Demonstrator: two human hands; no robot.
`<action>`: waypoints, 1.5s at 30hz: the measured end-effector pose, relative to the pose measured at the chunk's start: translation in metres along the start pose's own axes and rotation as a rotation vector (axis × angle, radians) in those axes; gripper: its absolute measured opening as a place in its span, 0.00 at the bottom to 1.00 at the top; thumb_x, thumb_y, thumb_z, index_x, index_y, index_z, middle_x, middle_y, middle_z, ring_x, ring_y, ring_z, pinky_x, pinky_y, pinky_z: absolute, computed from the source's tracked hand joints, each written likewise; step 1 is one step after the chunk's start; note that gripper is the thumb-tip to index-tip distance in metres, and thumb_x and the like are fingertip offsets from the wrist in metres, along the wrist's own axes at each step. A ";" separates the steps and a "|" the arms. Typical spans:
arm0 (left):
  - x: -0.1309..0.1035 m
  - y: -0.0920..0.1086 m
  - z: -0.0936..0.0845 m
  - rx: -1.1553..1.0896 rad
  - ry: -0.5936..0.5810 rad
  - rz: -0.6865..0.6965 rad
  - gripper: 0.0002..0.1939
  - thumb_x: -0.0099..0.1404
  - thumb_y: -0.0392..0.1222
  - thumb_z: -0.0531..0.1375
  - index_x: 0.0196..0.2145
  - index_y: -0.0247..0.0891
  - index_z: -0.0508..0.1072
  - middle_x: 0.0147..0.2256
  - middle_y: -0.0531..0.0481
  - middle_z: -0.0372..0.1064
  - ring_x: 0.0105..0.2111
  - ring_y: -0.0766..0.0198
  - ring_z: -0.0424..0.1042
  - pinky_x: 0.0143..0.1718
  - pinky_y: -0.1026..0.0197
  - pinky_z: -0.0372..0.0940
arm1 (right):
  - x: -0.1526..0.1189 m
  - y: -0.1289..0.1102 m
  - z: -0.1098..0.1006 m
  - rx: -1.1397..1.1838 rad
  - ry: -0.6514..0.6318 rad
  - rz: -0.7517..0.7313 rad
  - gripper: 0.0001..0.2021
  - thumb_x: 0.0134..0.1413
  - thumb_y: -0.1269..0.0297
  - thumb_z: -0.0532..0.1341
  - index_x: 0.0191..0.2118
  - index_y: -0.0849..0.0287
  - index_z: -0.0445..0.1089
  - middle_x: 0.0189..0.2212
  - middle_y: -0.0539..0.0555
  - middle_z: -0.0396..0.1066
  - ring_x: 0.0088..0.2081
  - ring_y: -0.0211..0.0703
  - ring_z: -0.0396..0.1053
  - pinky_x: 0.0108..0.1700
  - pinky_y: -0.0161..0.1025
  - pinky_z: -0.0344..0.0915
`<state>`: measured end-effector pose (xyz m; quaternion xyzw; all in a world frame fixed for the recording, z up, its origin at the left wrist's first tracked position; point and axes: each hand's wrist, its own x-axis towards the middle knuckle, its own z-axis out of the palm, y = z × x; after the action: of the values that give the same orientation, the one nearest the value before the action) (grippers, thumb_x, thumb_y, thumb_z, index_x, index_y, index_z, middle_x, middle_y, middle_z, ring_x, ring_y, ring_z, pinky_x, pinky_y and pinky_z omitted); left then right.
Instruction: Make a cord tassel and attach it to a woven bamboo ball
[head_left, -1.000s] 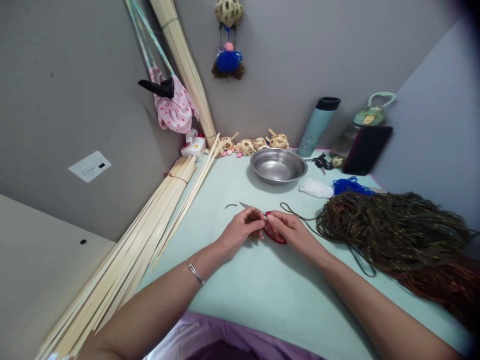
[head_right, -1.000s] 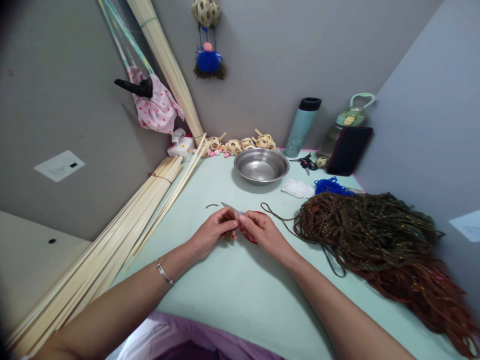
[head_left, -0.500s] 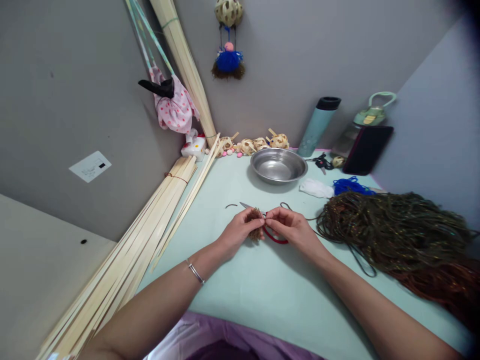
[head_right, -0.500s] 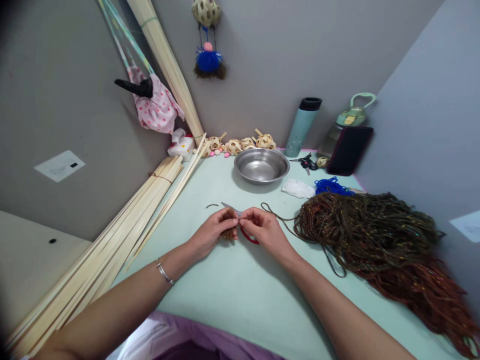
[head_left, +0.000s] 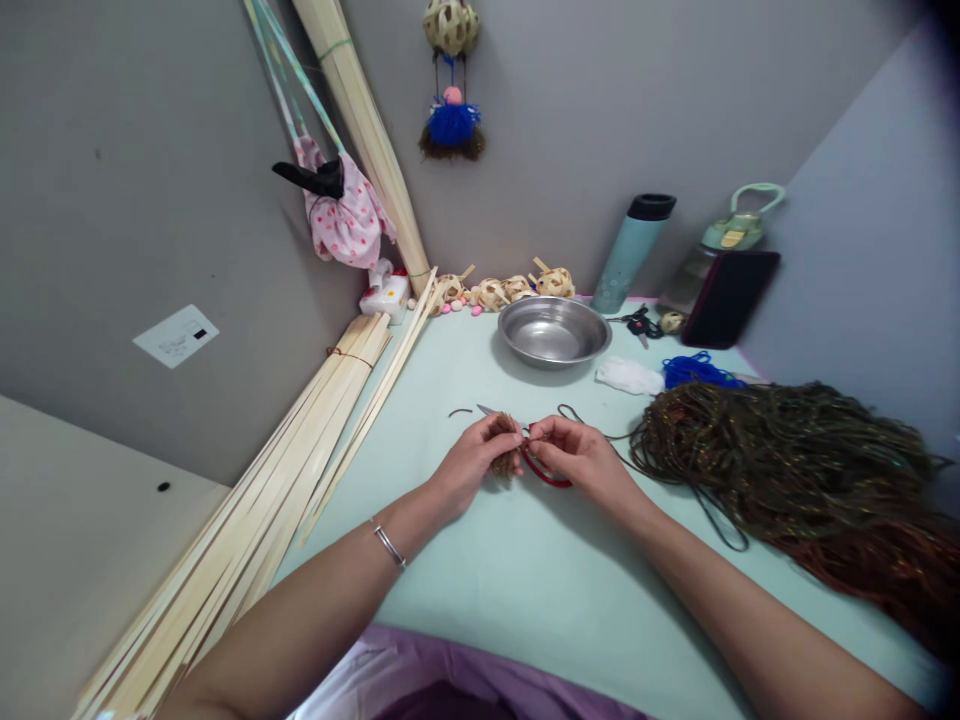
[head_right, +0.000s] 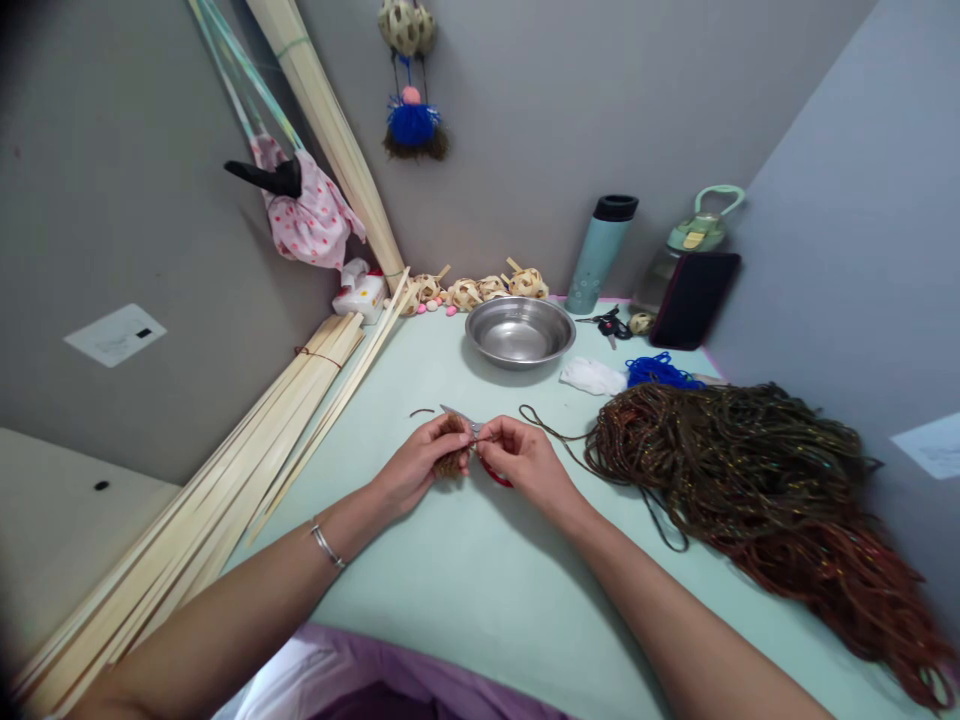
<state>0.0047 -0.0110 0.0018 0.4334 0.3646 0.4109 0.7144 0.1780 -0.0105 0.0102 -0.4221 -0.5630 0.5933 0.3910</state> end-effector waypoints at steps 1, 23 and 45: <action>0.000 0.000 0.000 0.022 -0.003 0.005 0.08 0.61 0.43 0.63 0.35 0.38 0.68 0.25 0.55 0.65 0.23 0.70 0.68 0.29 0.66 0.61 | 0.000 0.000 0.000 -0.001 0.006 -0.005 0.11 0.50 0.57 0.66 0.33 0.58 0.67 0.22 0.48 0.70 0.23 0.36 0.60 0.27 0.37 0.52; -0.001 0.000 0.003 0.110 0.009 0.043 0.08 0.59 0.41 0.63 0.33 0.37 0.68 0.23 0.56 0.64 0.22 0.71 0.64 0.25 0.67 0.57 | -0.002 -0.003 0.001 -0.031 0.011 0.010 0.09 0.50 0.60 0.65 0.32 0.58 0.66 0.20 0.44 0.63 0.21 0.33 0.55 0.24 0.34 0.50; 0.002 -0.005 0.000 0.205 0.055 0.031 0.06 0.60 0.42 0.58 0.32 0.37 0.66 0.21 0.55 0.65 0.21 0.70 0.65 0.25 0.67 0.59 | -0.001 0.002 0.001 -0.058 -0.034 0.035 0.06 0.49 0.63 0.63 0.31 0.58 0.66 0.20 0.45 0.64 0.21 0.33 0.55 0.23 0.34 0.51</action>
<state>0.0071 -0.0105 -0.0032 0.4984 0.4171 0.3944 0.6497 0.1770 -0.0119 0.0086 -0.4326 -0.5793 0.5906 0.3585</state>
